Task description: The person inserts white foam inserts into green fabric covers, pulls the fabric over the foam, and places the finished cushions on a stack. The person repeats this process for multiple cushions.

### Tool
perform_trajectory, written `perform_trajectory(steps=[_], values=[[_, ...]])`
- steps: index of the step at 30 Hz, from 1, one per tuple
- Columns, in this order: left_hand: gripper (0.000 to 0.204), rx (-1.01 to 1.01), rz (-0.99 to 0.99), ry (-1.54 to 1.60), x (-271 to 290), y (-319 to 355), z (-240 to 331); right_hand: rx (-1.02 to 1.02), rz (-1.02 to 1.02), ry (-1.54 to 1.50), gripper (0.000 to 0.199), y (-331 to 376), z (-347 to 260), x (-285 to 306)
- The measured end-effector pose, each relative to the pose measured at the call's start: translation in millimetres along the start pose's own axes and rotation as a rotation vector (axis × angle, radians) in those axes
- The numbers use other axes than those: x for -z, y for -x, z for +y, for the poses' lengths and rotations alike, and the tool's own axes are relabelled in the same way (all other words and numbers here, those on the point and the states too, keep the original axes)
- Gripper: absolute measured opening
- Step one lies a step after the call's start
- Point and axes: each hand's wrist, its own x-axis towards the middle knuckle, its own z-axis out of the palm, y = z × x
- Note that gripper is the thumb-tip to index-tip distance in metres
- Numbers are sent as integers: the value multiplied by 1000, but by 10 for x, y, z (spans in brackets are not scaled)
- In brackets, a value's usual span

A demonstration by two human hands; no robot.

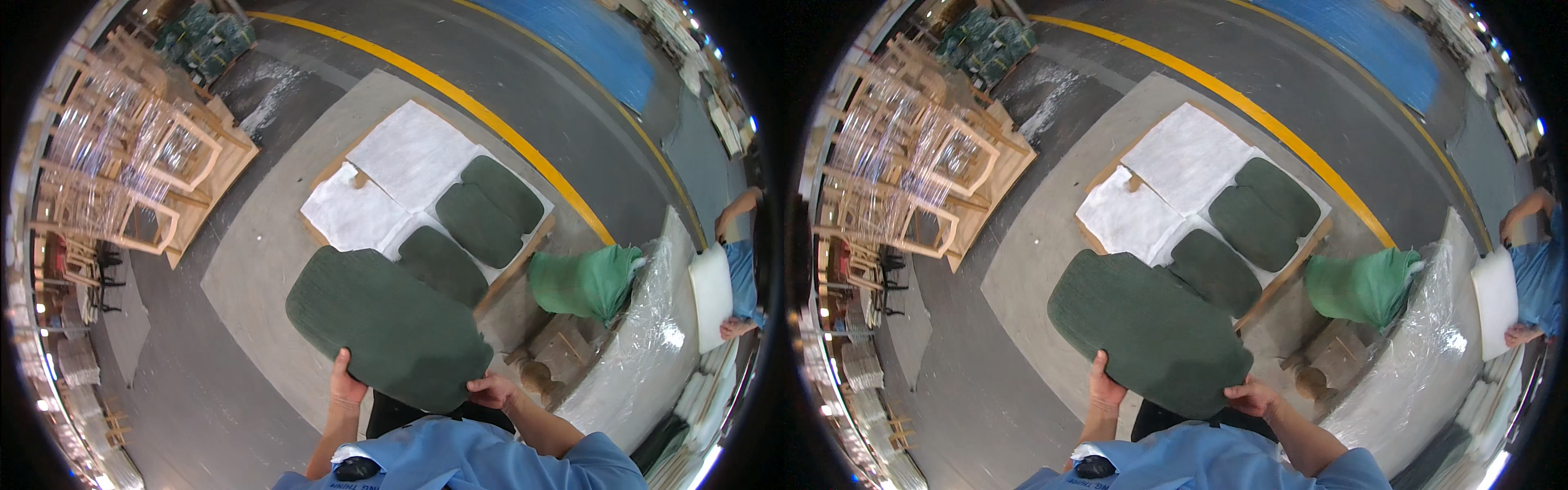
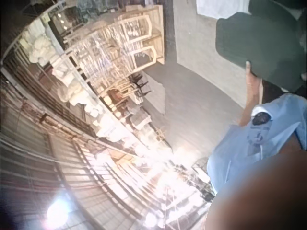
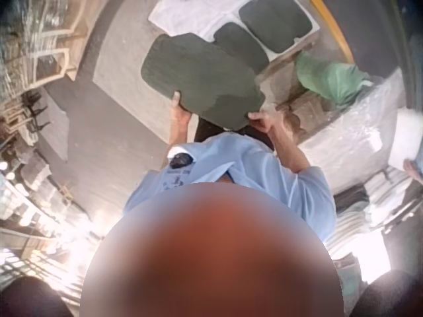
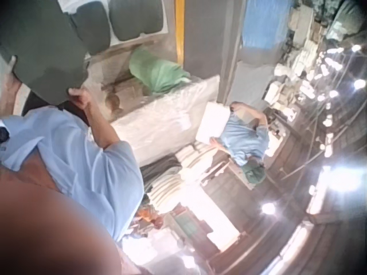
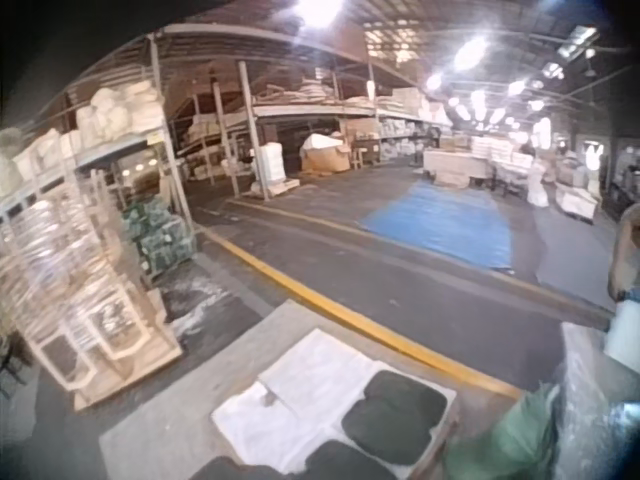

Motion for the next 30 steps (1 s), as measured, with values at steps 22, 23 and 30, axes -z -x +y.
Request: perform_trajectory(steps=[22,23,30], values=[[64,527,64,-1152,1178,-1982,312,152,664,-250,82,-2330,736,510],[65,578,104,-1144,1359,-1927,403,180,649,-253,83,-2435,678,626],[55,661,429,-1153,2139,-1558,803,351,581,-126,88,-3368,230,1286]])
